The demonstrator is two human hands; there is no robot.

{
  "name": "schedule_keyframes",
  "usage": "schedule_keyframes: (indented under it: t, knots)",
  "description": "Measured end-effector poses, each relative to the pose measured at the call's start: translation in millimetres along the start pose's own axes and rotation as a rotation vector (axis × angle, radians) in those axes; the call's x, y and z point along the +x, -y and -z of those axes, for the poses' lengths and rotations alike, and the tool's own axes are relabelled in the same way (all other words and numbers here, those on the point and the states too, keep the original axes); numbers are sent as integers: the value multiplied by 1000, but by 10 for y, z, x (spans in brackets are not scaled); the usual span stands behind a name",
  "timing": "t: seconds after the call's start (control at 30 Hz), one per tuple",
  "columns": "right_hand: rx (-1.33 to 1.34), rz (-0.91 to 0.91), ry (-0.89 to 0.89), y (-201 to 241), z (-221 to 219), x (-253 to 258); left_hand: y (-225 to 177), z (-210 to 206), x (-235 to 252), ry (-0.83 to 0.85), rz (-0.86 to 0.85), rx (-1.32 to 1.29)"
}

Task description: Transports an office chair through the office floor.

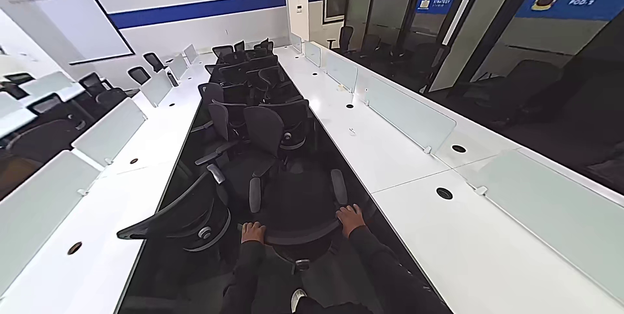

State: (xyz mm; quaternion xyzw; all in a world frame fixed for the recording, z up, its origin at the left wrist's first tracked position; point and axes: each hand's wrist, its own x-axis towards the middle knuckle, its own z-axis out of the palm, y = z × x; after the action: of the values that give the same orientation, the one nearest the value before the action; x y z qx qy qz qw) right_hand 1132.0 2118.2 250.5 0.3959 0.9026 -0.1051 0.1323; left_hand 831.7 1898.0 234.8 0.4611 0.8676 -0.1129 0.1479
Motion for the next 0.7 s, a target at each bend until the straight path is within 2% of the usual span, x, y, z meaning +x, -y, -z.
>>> schedule_keyframes:
  t: [0.13,0.3,0.47,0.7]
  knots:
    - [17,67,13,135,-125,-254,38,-143,-338,-44,114,-26]
    - [-4,163,27,150,-202,-534,-27,-299,-762,-5,256,-61]
    - [-12,220,25,209,-347,-805,-130,-488,-1393,50,381,-83]
    - [-43,288,-14,249,-513,-1215,-321,-861,-2271,11,463,-139]
